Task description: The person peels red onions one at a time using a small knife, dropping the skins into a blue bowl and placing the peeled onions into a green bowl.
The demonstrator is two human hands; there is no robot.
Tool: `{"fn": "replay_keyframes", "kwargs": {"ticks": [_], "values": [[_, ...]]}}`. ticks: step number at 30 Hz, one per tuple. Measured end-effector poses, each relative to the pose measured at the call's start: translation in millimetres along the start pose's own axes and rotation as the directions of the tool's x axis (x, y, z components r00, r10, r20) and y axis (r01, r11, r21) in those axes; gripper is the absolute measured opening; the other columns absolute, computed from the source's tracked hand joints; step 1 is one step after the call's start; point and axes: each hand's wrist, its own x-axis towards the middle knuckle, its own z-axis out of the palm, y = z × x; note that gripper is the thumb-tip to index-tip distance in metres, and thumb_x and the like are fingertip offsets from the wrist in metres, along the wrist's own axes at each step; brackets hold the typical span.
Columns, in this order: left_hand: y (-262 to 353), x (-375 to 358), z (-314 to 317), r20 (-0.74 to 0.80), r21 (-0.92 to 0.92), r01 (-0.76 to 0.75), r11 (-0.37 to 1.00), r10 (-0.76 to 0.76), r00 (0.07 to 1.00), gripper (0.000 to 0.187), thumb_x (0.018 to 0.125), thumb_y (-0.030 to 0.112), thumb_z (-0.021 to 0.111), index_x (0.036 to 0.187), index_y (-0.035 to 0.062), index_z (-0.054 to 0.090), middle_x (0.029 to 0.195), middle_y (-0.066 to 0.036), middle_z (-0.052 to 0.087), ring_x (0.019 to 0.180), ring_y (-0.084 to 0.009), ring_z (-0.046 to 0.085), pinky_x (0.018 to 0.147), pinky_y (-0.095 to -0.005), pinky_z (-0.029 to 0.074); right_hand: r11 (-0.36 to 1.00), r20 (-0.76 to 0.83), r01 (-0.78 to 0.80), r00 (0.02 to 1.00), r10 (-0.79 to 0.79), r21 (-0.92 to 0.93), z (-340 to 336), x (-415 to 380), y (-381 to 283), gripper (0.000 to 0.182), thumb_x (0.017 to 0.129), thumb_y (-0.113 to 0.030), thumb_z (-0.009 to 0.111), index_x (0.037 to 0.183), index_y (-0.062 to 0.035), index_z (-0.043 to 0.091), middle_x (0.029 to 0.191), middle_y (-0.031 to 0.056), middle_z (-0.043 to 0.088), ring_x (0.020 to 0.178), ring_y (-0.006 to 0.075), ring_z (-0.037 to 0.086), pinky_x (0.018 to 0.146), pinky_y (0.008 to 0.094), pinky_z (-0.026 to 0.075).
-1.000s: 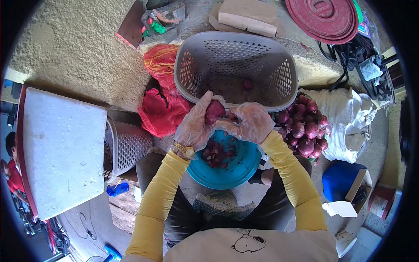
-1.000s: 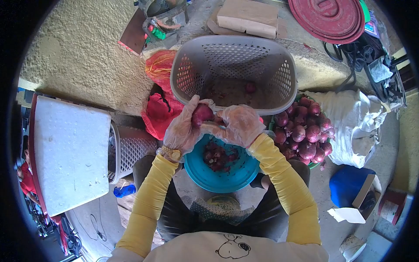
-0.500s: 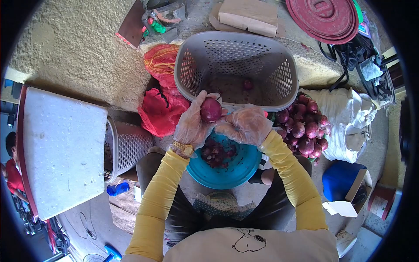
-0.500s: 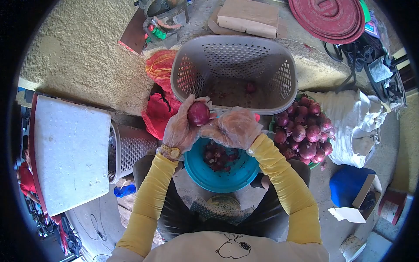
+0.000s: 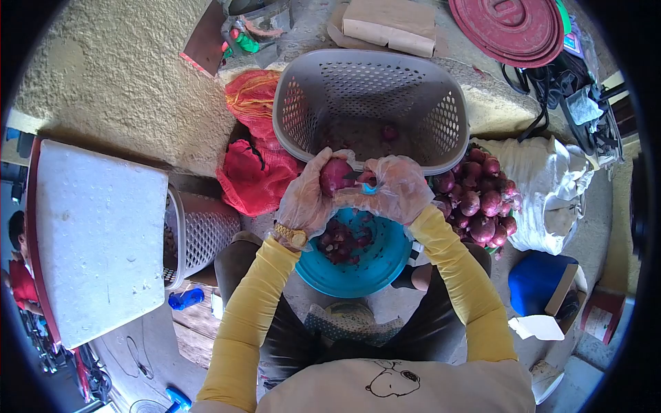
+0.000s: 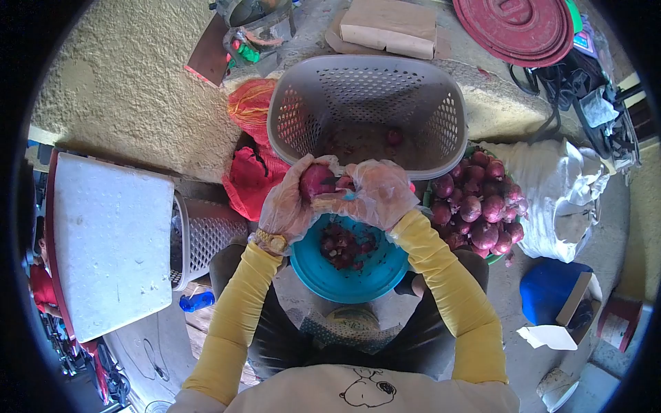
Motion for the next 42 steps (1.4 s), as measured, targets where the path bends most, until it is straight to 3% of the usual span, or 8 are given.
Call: {"fn": "replay_keyframes", "kwargs": {"ticks": [4, 11, 14, 16, 32, 35, 37, 42], "values": [[-8, 3, -16, 0.321, 0.803, -0.442, 0.401, 0.333, 0.886, 0.052, 0.105, 0.018, 0.059, 0.15, 0.0069, 0.037, 0.139, -0.014, 0.057, 0.118, -0.03, 0.064, 0.1, -0.0397, 0.058, 0.999, -0.086, 0.031, 0.996, -0.032, -0.005, 0, -1, -4, 0.063, 0.072, -0.064, 0.08, 0.096, -0.0066, 0.073, 0.081, 0.0151, 0.068, 0.081, 0.0389, 0.066, 0.075, 0.0479, 0.051], [-10, 7, -23, 0.161, 0.671, -0.259, 0.695, 0.204, 0.966, 0.064, 0.096, 0.001, 0.067, 0.152, 0.0055, 0.035, 0.144, -0.014, 0.054, 0.125, -0.0262, 0.06, 0.106, -0.036, 0.054, 0.997, -0.111, 0.071, 0.992, -0.066, 0.039, -3, 0, -7, 0.063, 0.072, -0.062, 0.082, 0.1, -0.0057, 0.075, 0.078, 0.0126, 0.067, 0.077, 0.0369, 0.066, 0.071, 0.047, 0.051], [-5, 6, -19, 0.05, -0.256, 0.115, 0.96, -0.106, 0.993, 0.071, 0.092, 0.003, 0.073, 0.152, 0.0054, 0.034, 0.143, -0.013, 0.056, 0.126, -0.0259, 0.06, 0.104, -0.0354, 0.055, 0.998, -0.02, 0.023, 1.0, -0.022, 0.064, -6, 3, -10, 0.065, 0.076, -0.07, 0.076, 0.093, -0.008, 0.074, 0.081, 0.0151, 0.072, 0.08, 0.0396, 0.069, 0.075, 0.0488, 0.052], [-6, 0, -16, 0.305, 0.729, -0.396, 0.558, 0.254, 0.918, 0.048, 0.106, 0.004, 0.049, 0.152, 0.0041, 0.034, 0.146, -0.017, 0.051, 0.131, -0.0271, 0.055, 0.112, -0.0373, 0.05, 0.998, -0.047, 0.037, 0.998, -0.035, 0.043, -4, 2, -7, 0.064, 0.076, -0.07, 0.076, 0.092, -0.0084, 0.074, 0.079, 0.0147, 0.071, 0.079, 0.0391, 0.069, 0.074, 0.0485, 0.052], [5, -4, -3, 0.342, 0.892, -0.403, 0.203, 0.279, 0.897, 0.072, 0.091, 0.001, 0.072, 0.152, 0.0052, 0.033, 0.145, -0.019, 0.056, 0.127, -0.0313, 0.061, 0.11, -0.0367, 0.05, 0.993, 0.042, 0.001, 0.999, -0.006, 0.117, 7, 5, -1, 0.058, 0.081, -0.065, 0.075, 0.091, -0.0085, 0.075, 0.075, 0.0175, 0.068, 0.076, 0.0416, 0.068, 0.07, 0.0496, 0.053], [3, 1, -4, 0.283, 0.781, -0.41, 0.471, 0.319, 0.905, 0.059, 0.098, 0.012, 0.069, 0.148, 0.0029, 0.039, 0.136, -0.018, 0.06, 0.12, -0.0334, 0.065, 0.105, -0.0404, 0.055, 0.993, 0.11, 0.03, 0.993, -0.043, 0.118, 11, 4, 2, 0.057, 0.082, -0.066, 0.073, 0.088, -0.0093, 0.075, 0.073, 0.0164, 0.068, 0.075, 0.0409, 0.068, 0.068, 0.0493, 0.053], [11, 8, -2, 0.027, -0.328, 0.231, 0.916, -0.236, 0.971, 0.045, 0.105, 0.027, 0.06, 0.139, -0.0011, 0.048, 0.128, -0.017, 0.062, 0.114, -0.0338, 0.067, 0.098, -0.0452, 0.059, 0.992, 0.083, 0.099, 0.991, -0.106, 0.082, 14, 2, 3, 0.057, 0.082, -0.066, 0.072, 0.09, -0.0101, 0.075, 0.073, 0.0155, 0.068, 0.075, 0.04, 0.068, 0.067, 0.0492, 0.052], [12, 8, 1, -0.16, -0.238, 0.164, 0.957, -0.206, 0.965, 0.044, 0.109, 0.034, 0.051, 0.13, -0.0038, 0.054, 0.122, -0.017, 0.062, 0.111, -0.034, 0.067, 0.095, -0.0513, 0.06, 0.956, 0.148, 0.292, 0.947, -0.286, -0.024, 5, 0, 1, 0.06, 0.079, -0.069, 0.075, 0.089, -0.0099, 0.075, 0.069, 0.0107, 0.069, 0.065, 0.034, 0.068, 0.063, 0.0437, 0.052]]}}
